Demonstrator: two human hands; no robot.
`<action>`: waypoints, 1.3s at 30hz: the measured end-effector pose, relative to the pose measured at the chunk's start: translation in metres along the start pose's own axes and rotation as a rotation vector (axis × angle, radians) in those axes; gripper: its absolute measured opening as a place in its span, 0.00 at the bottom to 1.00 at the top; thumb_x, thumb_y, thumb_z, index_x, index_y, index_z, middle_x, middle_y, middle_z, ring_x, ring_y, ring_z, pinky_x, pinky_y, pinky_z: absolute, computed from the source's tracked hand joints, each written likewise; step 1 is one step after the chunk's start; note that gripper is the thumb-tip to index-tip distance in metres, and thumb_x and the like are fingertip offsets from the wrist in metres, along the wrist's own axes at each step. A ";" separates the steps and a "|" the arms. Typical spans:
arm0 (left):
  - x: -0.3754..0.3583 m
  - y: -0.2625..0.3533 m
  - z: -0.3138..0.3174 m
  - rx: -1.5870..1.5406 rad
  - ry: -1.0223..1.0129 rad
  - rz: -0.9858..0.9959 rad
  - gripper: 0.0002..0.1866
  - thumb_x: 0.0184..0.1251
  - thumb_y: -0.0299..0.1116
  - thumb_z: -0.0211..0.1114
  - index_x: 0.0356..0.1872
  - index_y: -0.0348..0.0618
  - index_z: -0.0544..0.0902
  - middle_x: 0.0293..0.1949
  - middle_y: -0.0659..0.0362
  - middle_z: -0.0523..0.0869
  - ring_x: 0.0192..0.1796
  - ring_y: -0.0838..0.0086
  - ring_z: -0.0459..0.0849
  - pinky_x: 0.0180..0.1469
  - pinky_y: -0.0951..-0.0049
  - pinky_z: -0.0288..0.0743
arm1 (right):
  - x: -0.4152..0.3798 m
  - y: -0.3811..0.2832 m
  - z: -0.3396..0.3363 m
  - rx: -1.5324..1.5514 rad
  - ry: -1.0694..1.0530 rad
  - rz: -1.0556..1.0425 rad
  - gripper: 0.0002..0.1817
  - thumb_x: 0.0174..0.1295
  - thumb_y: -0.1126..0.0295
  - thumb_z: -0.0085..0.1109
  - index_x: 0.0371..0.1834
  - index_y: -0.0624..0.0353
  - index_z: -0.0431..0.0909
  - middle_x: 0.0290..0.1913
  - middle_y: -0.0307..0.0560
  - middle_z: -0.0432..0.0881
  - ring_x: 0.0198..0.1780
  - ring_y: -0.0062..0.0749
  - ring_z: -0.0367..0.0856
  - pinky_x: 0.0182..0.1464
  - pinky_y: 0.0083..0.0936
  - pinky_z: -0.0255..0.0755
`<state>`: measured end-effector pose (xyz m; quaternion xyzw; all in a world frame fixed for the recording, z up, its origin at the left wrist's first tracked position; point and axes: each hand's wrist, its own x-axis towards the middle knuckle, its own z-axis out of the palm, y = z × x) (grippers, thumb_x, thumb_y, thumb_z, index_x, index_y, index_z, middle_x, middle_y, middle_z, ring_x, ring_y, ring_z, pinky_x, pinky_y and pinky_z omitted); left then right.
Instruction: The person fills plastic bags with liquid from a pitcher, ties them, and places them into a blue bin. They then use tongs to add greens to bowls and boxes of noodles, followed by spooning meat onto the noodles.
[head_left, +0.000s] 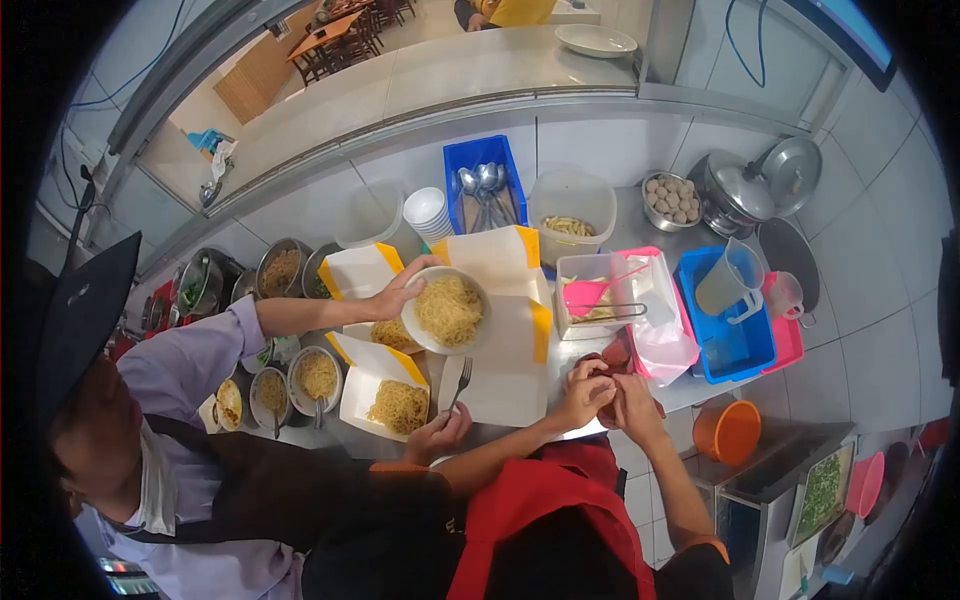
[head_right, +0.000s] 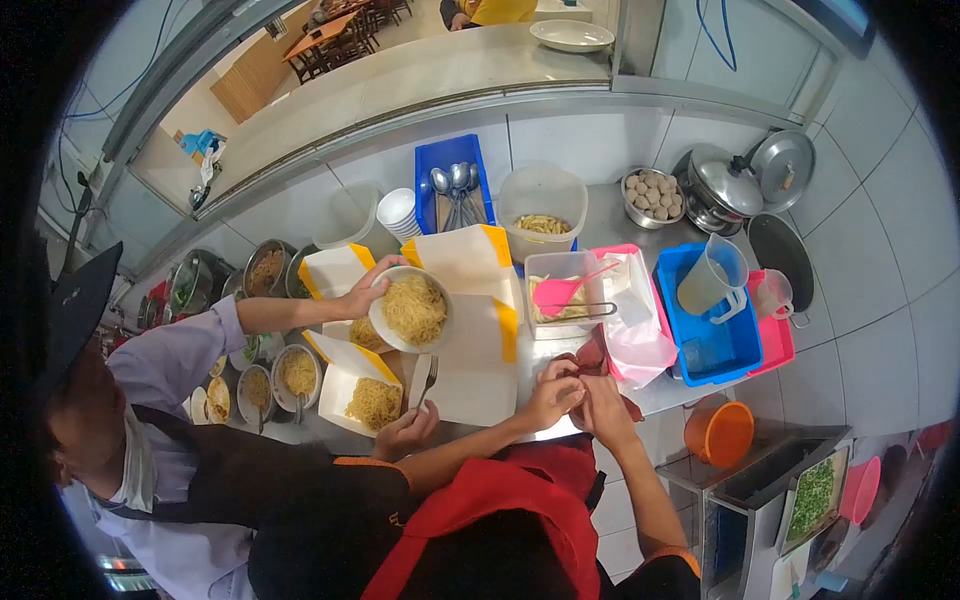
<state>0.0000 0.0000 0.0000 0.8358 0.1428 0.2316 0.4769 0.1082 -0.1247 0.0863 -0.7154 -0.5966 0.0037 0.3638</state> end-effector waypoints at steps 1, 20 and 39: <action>0.001 -0.002 0.000 -0.109 0.038 0.012 0.13 0.68 0.42 0.68 0.46 0.46 0.88 0.63 0.56 0.70 0.65 0.62 0.68 0.70 0.57 0.58 | 0.005 0.000 -0.004 0.050 -0.023 0.026 0.18 0.60 0.80 0.60 0.54 0.62 0.72 0.46 0.58 0.77 0.48 0.55 0.76 0.51 0.42 0.72; 0.004 0.005 0.009 -0.268 0.079 0.054 0.09 0.64 0.34 0.70 0.42 0.45 0.88 0.51 0.58 0.82 0.60 0.64 0.75 0.65 0.63 0.68 | -0.002 0.011 -0.013 -0.087 -0.155 0.141 0.03 0.59 0.77 0.58 0.34 0.66 0.76 0.33 0.56 0.76 0.39 0.55 0.76 0.43 0.46 0.71; 0.024 0.029 -0.016 0.207 0.089 0.506 0.10 0.48 0.34 0.73 0.34 0.47 0.86 0.41 0.67 0.85 0.48 0.66 0.73 0.56 0.62 0.64 | -0.014 0.029 0.011 0.322 0.029 0.547 0.12 0.63 0.74 0.53 0.23 0.69 0.76 0.19 0.56 0.76 0.21 0.38 0.75 0.27 0.35 0.68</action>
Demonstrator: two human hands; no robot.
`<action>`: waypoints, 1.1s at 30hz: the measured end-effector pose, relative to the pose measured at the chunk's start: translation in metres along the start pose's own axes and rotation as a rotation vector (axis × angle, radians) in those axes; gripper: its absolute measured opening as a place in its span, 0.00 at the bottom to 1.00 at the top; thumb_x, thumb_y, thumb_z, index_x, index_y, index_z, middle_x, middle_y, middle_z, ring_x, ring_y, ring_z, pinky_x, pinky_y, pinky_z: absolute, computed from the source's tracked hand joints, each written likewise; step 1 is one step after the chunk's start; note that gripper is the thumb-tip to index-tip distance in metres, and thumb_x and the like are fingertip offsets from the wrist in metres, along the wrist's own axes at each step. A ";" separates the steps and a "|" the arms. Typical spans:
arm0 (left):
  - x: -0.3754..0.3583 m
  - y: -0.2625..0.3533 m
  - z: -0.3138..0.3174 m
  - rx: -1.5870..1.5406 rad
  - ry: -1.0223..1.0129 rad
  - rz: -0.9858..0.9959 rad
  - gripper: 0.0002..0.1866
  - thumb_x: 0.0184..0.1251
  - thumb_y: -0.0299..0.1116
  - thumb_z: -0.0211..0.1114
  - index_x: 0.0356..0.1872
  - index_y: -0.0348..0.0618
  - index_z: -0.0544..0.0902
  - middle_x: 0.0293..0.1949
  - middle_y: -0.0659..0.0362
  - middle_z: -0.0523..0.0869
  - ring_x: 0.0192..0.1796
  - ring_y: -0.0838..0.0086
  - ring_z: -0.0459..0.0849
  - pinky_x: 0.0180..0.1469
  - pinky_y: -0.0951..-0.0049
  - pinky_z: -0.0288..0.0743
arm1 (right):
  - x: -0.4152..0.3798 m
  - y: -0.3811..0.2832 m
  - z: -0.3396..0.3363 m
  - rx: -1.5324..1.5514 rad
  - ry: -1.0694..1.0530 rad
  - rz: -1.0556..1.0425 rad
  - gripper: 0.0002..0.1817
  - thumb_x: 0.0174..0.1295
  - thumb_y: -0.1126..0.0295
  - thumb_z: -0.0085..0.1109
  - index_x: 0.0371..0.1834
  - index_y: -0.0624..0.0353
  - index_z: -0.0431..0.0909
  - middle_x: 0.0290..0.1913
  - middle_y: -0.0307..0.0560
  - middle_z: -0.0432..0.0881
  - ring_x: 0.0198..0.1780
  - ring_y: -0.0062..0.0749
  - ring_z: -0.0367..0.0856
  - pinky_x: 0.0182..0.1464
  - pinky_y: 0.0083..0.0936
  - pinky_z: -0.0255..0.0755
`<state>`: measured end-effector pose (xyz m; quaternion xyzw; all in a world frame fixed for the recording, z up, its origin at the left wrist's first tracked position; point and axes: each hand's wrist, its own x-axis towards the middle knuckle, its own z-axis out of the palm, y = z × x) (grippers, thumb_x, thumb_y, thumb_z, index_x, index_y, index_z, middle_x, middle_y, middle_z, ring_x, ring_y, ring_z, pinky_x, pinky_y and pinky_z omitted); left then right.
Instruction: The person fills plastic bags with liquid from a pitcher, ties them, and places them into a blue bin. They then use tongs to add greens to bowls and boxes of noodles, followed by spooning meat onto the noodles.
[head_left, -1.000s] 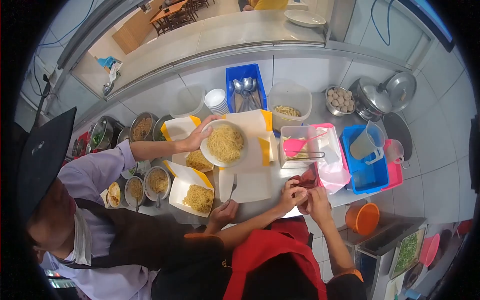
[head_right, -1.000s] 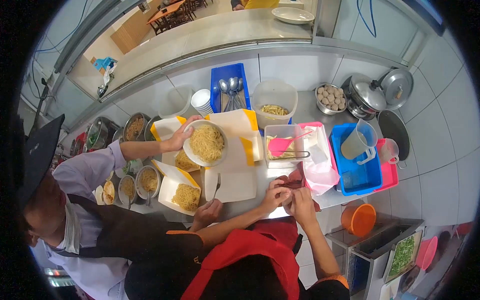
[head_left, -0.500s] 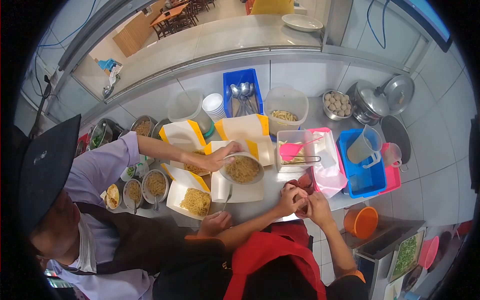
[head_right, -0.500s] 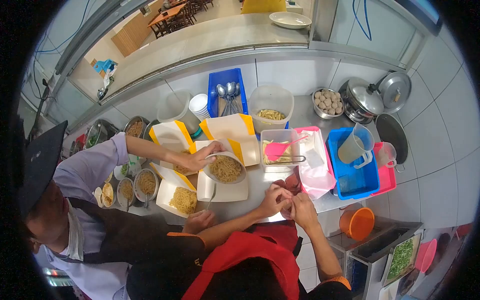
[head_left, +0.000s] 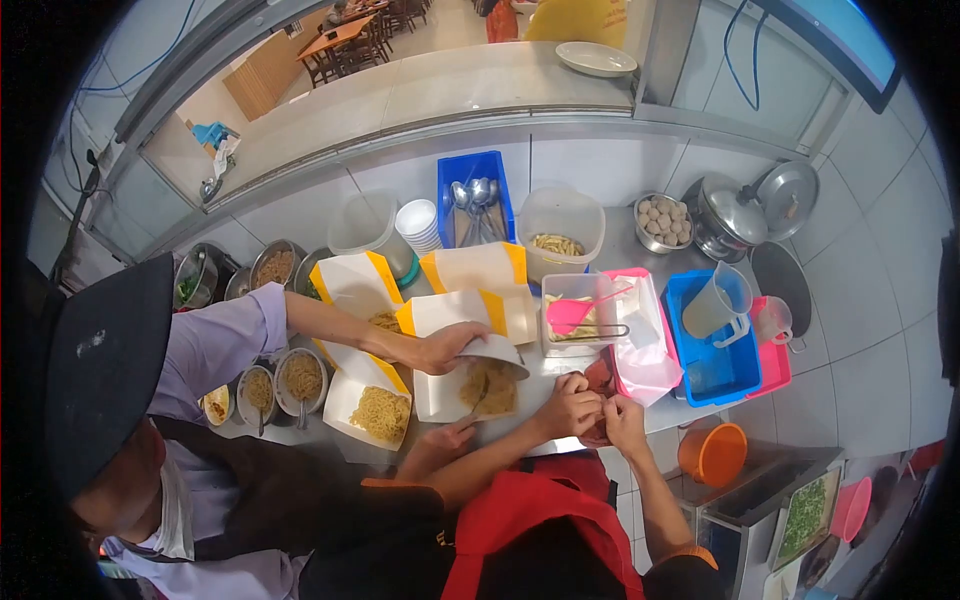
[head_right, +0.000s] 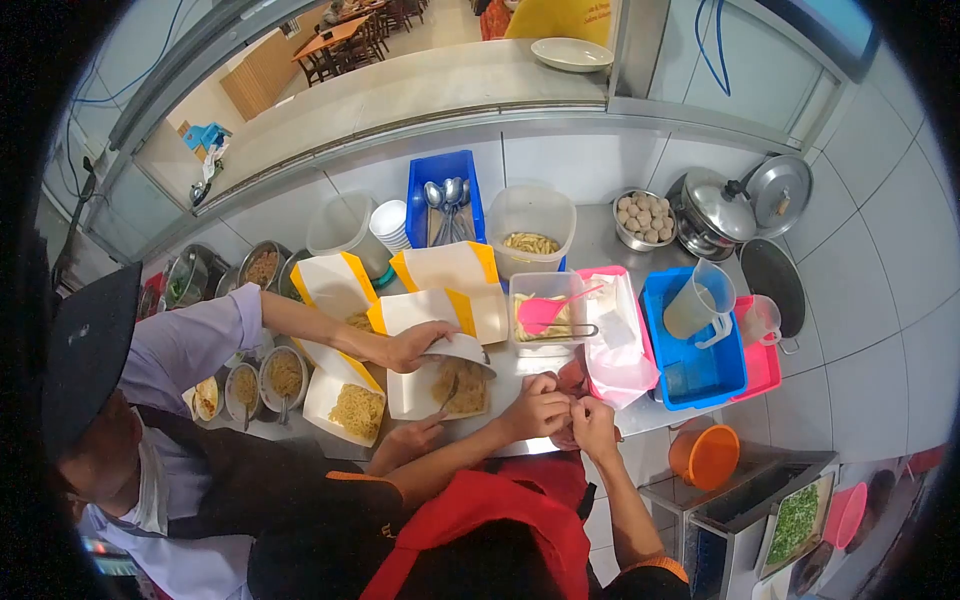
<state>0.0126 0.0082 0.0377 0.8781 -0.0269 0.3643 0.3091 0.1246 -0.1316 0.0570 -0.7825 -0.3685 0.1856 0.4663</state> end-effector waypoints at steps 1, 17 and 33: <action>0.002 0.002 0.002 0.021 0.006 0.012 0.10 0.45 0.33 0.72 0.31 0.46 0.85 0.42 0.67 0.85 0.48 0.66 0.73 0.56 0.62 0.63 | 0.000 0.002 0.000 -0.028 0.005 -0.017 0.12 0.63 0.73 0.53 0.23 0.69 0.76 0.19 0.53 0.75 0.21 0.33 0.73 0.27 0.34 0.67; 0.002 0.006 0.017 0.004 0.042 -0.247 0.05 0.52 0.33 0.69 0.27 0.47 0.81 0.41 0.61 0.81 0.47 0.60 0.73 0.54 0.60 0.65 | -0.010 -0.005 0.009 0.029 0.170 -0.115 0.14 0.65 0.72 0.52 0.22 0.67 0.74 0.19 0.50 0.77 0.23 0.33 0.76 0.28 0.35 0.67; 0.004 0.004 0.018 -0.163 0.092 -0.388 0.07 0.53 0.28 0.70 0.28 0.41 0.79 0.42 0.58 0.79 0.48 0.60 0.73 0.51 0.63 0.68 | 0.000 -0.025 0.019 -0.036 0.235 -0.200 0.09 0.68 0.71 0.58 0.31 0.65 0.81 0.29 0.49 0.80 0.36 0.44 0.80 0.42 0.35 0.73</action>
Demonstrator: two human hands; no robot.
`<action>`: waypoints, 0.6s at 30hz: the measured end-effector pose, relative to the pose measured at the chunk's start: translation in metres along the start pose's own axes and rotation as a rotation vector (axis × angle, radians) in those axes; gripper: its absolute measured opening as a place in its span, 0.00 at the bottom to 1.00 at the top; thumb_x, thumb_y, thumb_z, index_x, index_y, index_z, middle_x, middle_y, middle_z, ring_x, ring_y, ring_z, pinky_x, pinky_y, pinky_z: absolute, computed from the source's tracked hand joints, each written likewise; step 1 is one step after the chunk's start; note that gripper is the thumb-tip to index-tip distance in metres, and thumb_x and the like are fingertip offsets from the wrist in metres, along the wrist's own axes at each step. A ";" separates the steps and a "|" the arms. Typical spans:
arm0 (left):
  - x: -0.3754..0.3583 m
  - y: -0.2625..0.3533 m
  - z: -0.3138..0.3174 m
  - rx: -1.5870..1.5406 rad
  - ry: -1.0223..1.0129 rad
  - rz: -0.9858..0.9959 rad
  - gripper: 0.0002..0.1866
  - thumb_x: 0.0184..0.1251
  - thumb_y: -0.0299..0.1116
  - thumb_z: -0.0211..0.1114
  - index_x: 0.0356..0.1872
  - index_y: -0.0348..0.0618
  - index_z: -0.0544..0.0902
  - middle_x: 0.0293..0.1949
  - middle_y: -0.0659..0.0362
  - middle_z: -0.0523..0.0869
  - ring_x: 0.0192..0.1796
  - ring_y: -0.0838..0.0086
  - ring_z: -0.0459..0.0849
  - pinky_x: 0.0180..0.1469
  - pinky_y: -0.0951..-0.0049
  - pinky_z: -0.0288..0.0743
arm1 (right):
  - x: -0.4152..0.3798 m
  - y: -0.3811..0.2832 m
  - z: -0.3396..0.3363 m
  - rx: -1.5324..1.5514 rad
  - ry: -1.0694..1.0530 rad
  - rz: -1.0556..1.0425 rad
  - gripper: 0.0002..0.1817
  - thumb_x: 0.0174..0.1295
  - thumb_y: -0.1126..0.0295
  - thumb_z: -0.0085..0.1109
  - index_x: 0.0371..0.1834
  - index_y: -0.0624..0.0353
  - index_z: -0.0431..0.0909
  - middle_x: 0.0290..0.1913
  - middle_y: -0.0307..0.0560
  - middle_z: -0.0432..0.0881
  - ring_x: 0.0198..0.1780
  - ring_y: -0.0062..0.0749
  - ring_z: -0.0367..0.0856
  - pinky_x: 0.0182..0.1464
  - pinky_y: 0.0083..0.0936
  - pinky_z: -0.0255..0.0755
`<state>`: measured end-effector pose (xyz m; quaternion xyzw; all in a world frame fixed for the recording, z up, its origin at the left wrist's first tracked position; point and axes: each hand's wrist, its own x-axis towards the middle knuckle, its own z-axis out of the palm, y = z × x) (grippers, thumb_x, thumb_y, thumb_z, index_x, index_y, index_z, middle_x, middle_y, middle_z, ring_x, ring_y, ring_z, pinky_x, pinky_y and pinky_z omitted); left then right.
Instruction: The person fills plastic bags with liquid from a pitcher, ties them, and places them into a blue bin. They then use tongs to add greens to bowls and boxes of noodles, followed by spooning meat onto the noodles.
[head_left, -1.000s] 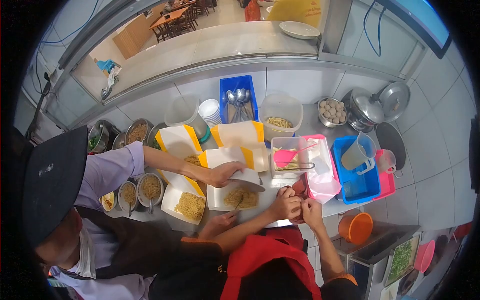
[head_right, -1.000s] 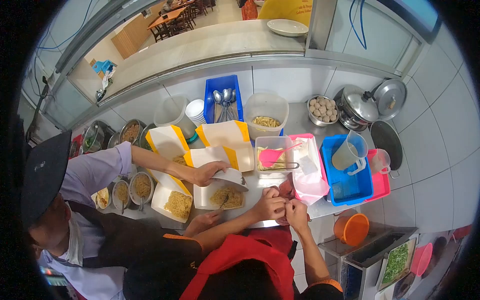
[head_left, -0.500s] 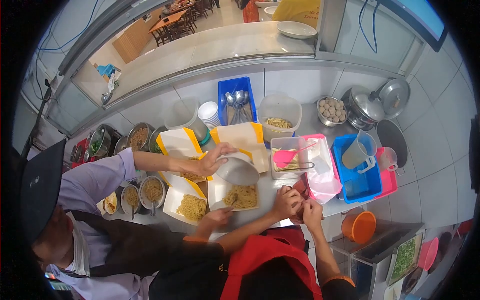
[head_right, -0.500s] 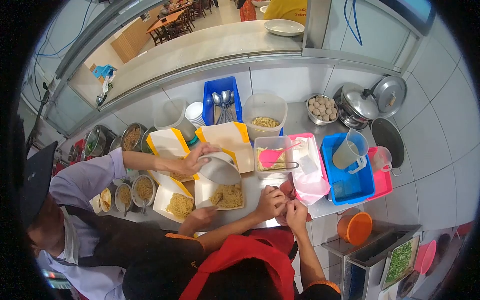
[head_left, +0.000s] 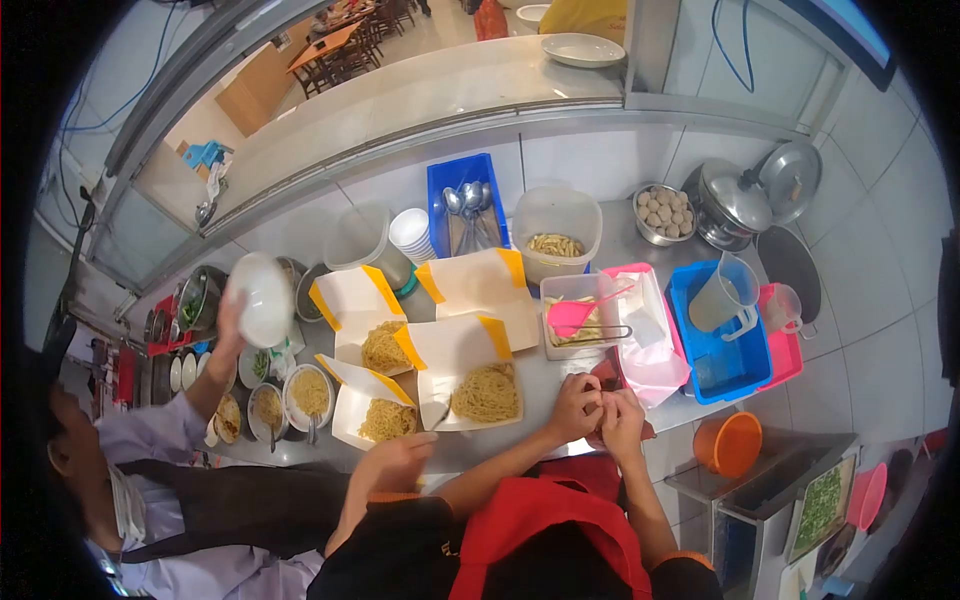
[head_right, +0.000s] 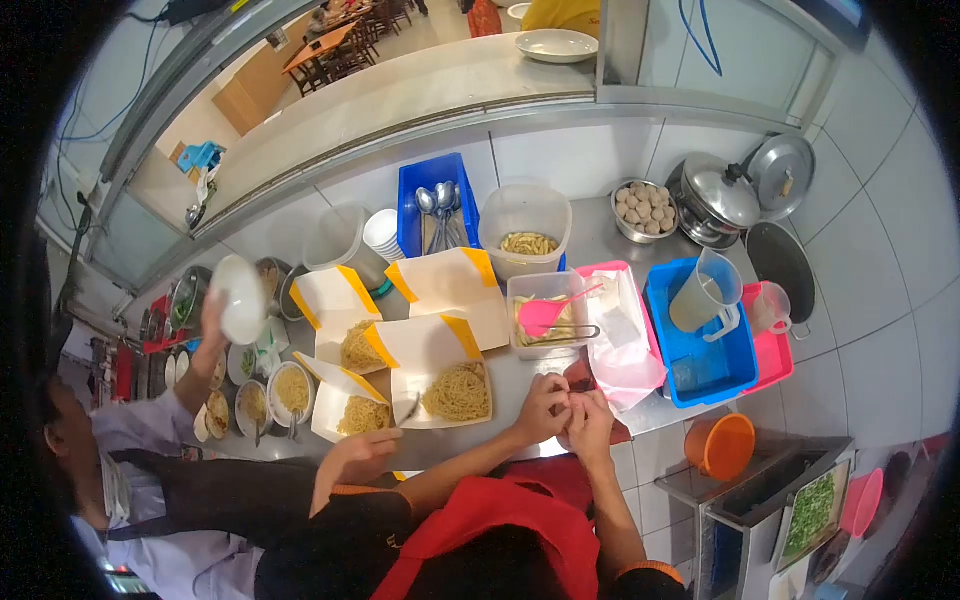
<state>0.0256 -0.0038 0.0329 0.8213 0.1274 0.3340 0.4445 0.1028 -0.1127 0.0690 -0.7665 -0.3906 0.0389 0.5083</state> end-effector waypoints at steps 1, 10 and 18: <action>0.001 0.002 0.000 -0.029 0.004 0.024 0.07 0.53 0.28 0.69 0.27 0.42 0.78 0.42 0.57 0.79 0.46 0.59 0.73 0.50 0.62 0.68 | -0.001 0.001 0.000 -0.038 -0.001 0.007 0.08 0.67 0.73 0.58 0.31 0.64 0.81 0.29 0.50 0.80 0.36 0.46 0.79 0.41 0.36 0.73; 0.013 -0.007 0.012 -0.196 0.095 0.238 0.08 0.50 0.28 0.69 0.23 0.46 0.76 0.31 0.55 0.81 0.35 0.59 0.79 0.43 0.60 0.70 | 0.018 -0.035 -0.019 -0.131 0.162 -0.262 0.04 0.54 0.81 0.56 0.30 0.62 0.80 0.31 0.52 0.81 0.33 0.50 0.78 0.37 0.42 0.72; 0.041 0.085 -0.008 -0.124 -0.255 0.098 0.23 0.61 0.28 0.69 0.59 0.40 0.79 0.55 0.52 0.76 0.55 0.66 0.75 0.54 0.72 0.72 | 0.044 -0.059 -0.108 -0.122 0.271 0.000 0.06 0.63 0.78 0.54 0.33 0.65 0.81 0.31 0.55 0.82 0.31 0.45 0.82 0.35 0.32 0.75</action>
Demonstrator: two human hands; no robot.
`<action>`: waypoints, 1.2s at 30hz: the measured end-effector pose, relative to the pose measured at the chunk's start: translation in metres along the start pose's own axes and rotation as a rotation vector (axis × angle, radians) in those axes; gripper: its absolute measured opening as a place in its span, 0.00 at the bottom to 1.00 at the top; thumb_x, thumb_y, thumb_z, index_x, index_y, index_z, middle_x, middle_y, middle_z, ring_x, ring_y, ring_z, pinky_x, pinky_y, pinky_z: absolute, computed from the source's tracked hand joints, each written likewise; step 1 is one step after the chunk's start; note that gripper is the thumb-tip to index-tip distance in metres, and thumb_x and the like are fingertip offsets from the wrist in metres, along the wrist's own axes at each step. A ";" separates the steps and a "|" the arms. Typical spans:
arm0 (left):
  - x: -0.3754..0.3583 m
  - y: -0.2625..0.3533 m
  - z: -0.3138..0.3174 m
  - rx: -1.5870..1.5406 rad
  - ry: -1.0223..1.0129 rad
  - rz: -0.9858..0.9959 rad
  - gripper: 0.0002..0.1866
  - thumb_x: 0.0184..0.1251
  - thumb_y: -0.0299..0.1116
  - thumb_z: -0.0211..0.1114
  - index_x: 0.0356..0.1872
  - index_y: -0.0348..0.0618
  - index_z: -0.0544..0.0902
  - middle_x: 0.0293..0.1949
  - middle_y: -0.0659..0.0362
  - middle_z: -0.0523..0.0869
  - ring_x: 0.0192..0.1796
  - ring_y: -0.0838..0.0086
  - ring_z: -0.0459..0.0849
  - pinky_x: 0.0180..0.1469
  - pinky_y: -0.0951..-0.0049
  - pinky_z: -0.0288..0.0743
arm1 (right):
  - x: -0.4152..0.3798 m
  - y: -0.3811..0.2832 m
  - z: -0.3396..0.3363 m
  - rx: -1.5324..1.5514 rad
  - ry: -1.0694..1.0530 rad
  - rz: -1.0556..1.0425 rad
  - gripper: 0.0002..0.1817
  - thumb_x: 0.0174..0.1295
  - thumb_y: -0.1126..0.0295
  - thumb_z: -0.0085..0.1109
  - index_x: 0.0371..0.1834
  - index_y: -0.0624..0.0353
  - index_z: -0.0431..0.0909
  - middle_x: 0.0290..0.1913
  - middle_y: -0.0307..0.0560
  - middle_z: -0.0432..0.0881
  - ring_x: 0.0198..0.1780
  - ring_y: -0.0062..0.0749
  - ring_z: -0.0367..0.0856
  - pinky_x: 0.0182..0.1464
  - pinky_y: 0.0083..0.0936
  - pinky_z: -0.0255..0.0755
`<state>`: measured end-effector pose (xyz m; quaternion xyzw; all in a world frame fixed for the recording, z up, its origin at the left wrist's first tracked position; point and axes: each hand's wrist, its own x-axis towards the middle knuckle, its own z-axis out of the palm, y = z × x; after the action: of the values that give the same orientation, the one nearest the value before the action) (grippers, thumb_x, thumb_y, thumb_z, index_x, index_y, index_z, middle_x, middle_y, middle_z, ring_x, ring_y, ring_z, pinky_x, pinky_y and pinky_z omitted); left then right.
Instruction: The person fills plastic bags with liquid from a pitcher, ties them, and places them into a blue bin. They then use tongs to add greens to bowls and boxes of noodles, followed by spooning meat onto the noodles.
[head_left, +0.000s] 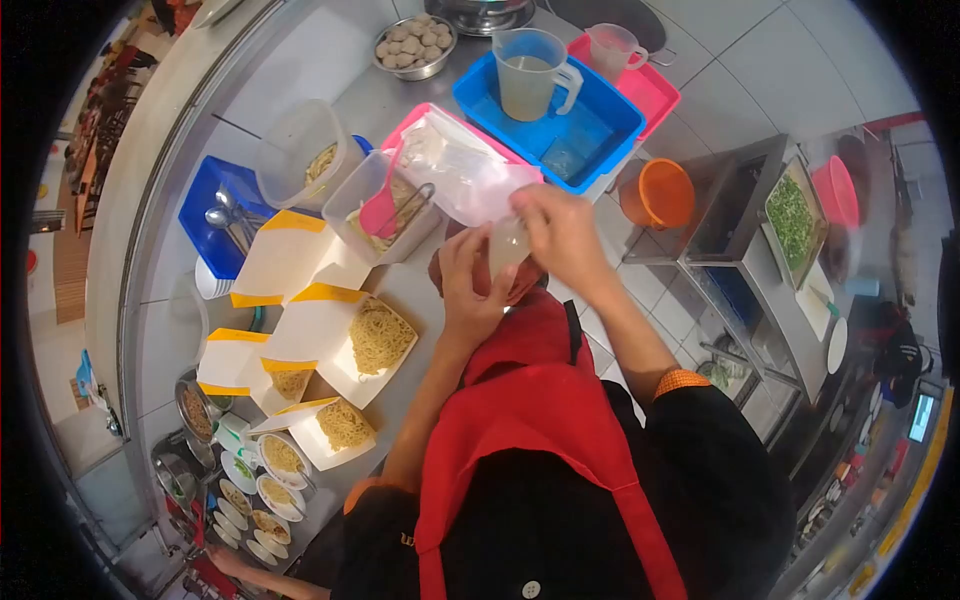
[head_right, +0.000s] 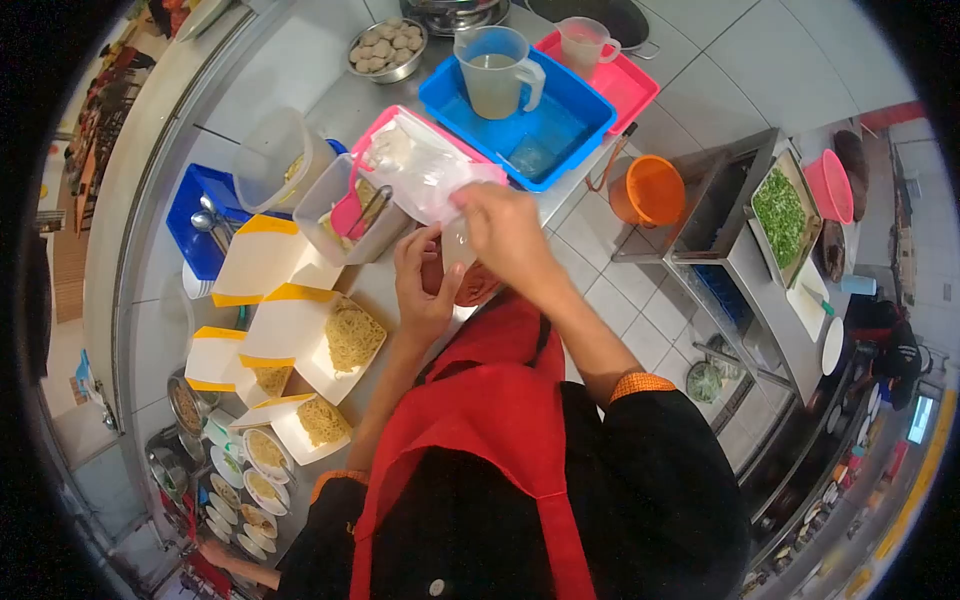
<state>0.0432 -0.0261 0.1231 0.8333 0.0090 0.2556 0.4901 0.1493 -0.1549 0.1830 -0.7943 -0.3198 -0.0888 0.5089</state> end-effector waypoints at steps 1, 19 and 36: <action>0.001 0.007 0.002 -0.052 -0.003 -0.036 0.26 0.62 0.28 0.68 0.63 0.40 0.76 0.57 0.52 0.75 0.56 0.66 0.74 0.55 0.71 0.72 | 0.010 -0.001 -0.019 0.013 -0.021 0.159 0.07 0.65 0.76 0.55 0.34 0.66 0.82 0.31 0.56 0.83 0.32 0.48 0.82 0.35 0.35 0.75; -0.017 0.007 0.007 -0.074 0.105 -0.454 0.21 0.65 0.27 0.63 0.60 0.40 0.79 0.54 0.52 0.81 0.57 0.60 0.77 0.58 0.65 0.72 | 0.080 0.105 0.056 -0.480 -0.482 -0.398 0.18 0.54 0.79 0.59 0.50 0.57 0.83 0.51 0.53 0.83 0.58 0.46 0.76 0.57 0.51 0.65; 0.136 -0.031 0.041 0.332 0.471 -0.155 0.35 0.57 0.28 0.71 0.68 0.45 0.69 0.54 0.47 0.76 0.58 0.52 0.76 0.56 0.57 0.76 | 0.151 0.111 0.035 0.354 -0.676 0.420 0.10 0.69 0.67 0.63 0.36 0.63 0.84 0.29 0.35 0.80 0.34 0.18 0.78 0.34 0.23 0.76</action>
<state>0.1863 -0.0070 0.1388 0.8167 0.2276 0.3987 0.3497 0.3271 -0.0927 0.1535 -0.7268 -0.3102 0.3381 0.5111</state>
